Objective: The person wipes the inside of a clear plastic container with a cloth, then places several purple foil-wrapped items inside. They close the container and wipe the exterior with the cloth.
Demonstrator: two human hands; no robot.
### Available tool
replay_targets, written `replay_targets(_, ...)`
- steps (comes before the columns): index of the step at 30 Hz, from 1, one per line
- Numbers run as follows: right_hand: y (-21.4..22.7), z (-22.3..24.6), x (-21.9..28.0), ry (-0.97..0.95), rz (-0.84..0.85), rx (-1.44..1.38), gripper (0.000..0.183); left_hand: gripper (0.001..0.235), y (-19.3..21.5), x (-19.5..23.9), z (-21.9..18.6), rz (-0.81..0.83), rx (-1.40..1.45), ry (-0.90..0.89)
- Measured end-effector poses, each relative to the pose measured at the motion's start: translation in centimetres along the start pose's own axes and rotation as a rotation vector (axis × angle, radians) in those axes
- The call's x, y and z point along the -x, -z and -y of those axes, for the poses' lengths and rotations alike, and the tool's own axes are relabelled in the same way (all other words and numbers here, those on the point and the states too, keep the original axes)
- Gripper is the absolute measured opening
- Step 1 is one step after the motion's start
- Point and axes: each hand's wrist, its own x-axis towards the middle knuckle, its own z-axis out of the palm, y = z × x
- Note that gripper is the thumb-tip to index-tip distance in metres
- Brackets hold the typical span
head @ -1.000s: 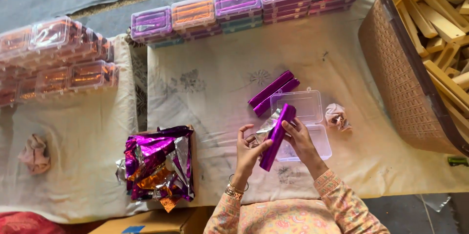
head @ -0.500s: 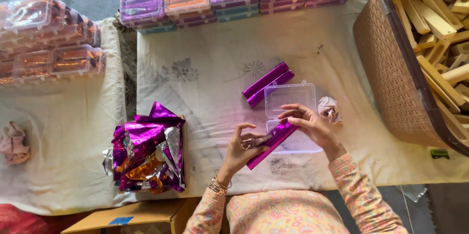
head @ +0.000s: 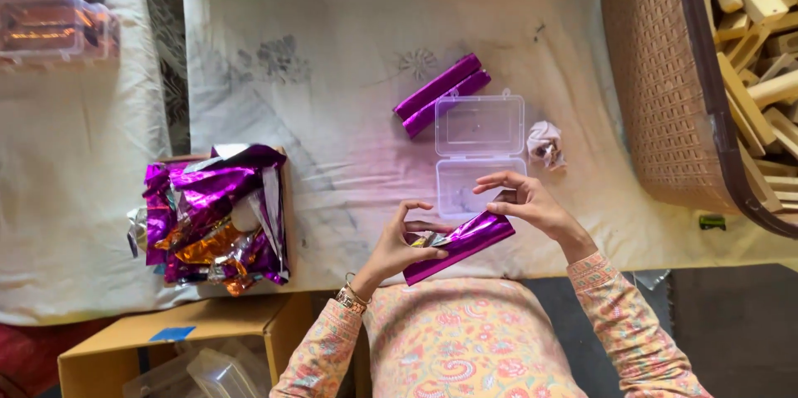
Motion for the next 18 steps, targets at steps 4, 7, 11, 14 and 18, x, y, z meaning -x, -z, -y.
replay_targets(4, -1.0, -0.1, 1.4, -0.026, 0.076, 0.041, 0.062, 0.083, 0.0, 0.7, 3.7, -0.022, 0.036, 0.009)
replay_targets(7, -2.2, 1.3, 1.7, -0.012, 0.188, 0.243, 0.088, 0.084, 0.4, 0.7, 5.4, -0.045, 0.083, 0.159)
replay_targets(11, -3.3, 2.4, 1.9, 0.017, 0.249, 0.436, 0.094, 0.078, 0.8, 0.8, 5.0, -0.053, 0.059, 0.144)
replay_targets(14, -3.0, 1.8, 1.6, -0.008, 0.262, 0.424, 0.085, 0.071, 0.7, 0.6, 3.2, -0.017, 0.072, 0.159)
replay_targets(18, -3.1, 1.5, 1.4, -0.01, 0.216, 0.304, 0.078, 0.065, 1.0, 0.0, 2.7, 0.048, -0.001, 0.062)
